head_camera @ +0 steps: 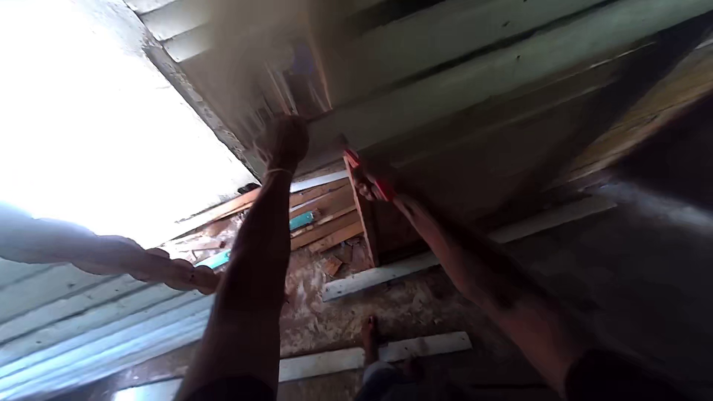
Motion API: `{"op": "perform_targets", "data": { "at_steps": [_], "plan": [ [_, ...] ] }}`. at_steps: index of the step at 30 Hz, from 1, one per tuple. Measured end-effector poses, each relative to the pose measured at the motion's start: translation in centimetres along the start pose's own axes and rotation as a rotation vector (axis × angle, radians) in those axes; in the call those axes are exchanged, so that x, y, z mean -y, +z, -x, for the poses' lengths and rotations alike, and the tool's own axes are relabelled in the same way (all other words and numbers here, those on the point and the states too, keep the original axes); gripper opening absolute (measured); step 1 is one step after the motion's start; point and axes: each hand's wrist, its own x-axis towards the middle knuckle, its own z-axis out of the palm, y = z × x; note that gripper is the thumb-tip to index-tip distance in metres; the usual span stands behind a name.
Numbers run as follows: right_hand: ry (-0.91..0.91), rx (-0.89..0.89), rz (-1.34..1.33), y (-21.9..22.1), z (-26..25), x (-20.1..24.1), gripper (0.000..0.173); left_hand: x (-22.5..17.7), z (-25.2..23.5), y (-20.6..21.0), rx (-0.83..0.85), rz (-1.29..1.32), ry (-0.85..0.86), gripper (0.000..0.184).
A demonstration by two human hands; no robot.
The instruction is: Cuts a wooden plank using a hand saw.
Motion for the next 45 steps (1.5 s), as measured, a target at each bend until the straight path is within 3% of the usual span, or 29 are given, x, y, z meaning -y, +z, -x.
{"op": "perform_targets", "data": {
  "at_steps": [3,4,6,8,10,13,16,17,18,21,23,25,27,30,33,35,38,40,42,44,45],
  "plan": [
    [-0.172,0.210,-0.200,-0.5,6.0,-6.6,0.023,0.4,0.9,0.1,-0.016,0.019,-0.004,0.053],
    [-0.122,0.108,-0.220,-0.1,10.5,-7.7,0.017,0.4,0.2,0.0,-0.059,0.032,0.004,0.053],
    [0.067,-0.109,-0.110,0.5,19.7,-8.9,0.032,0.2,-0.1,0.7,-0.102,0.043,0.001,0.052],
    [0.171,-0.165,-0.055,0.9,23.3,-8.8,0.042,0.0,0.1,1.3,-0.103,0.032,-0.007,0.052],
    [0.146,-0.121,-0.072,1.0,20.3,-7.2,0.037,0.1,-0.1,1.1,-0.092,0.046,-0.008,0.053],
    [-0.024,0.006,-0.053,0.1,8.9,-4.1,0.009,0.7,-0.2,1.1,-0.093,0.014,0.004,0.053],
    [-0.370,0.455,-0.150,-3.9,-2.0,-6.0,0.026,0.4,0.0,0.9,-0.046,0.016,0.021,0.053],
    [-0.160,0.088,-0.136,-0.9,-0.2,-3.4,0.030,0.5,0.4,1.0,-0.042,0.025,0.010,0.053],
    [-0.046,-0.059,-0.101,0.6,1.5,-2.1,0.030,0.3,0.6,0.9,-0.037,0.043,0.001,0.055],
    [-0.018,-0.013,-0.192,1.5,10.0,-5.7,0.016,1.0,0.1,-0.1,-0.054,0.041,-0.017,0.056],
    [0.079,-0.065,-0.130,0.7,19.2,-8.8,0.029,0.4,0.0,0.3,-0.078,0.043,0.000,0.053],
    [0.191,-0.119,-0.053,0.3,24.3,-9.2,0.042,0.1,0.5,1.0,-0.094,0.050,0.000,0.050],
    [0.176,-0.107,-0.035,0.6,22.0,-7.7,0.039,0.3,0.1,1.1,-0.141,0.019,0.020,0.051],
    [0.015,-0.043,-0.083,0.6,10.5,-4.0,0.014,0.6,0.1,1.2,-0.109,-0.010,0.015,0.054],
    [0.053,-0.136,0.085,2.7,2.6,1.5,0.016,0.5,-0.3,0.3,-0.052,-0.035,0.003,0.056],
    [0.110,-0.193,0.067,3.5,4.9,0.3,0.026,0.0,0.9,0.4,-0.008,-0.010,0.013,0.058],
    [-0.060,-0.092,-0.059,3.0,12.4,-5.7,0.015,0.6,0.3,-0.4,-0.048,0.015,-0.010,0.057],
    [0.043,-0.136,-0.031,0.8,20.3,-9.0,0.029,0.2,-0.1,0.6,-0.083,0.030,-0.010,0.054],
    [0.154,-0.176,0.036,-0.2,24.7,-9.3,0.040,0.1,0.1,1.4,-0.125,0.016,0.000,0.053],
    [0.188,-0.163,0.070,0.5,23.7,-8.3,0.039,0.2,0.7,1.4,-0.128,0.006,0.010,0.054],
    [0.131,-0.176,0.092,0.2,20.6,-7.3,0.035,0.0,-0.1,1.0,-0.144,0.006,0.001,0.055]
  ]
}}
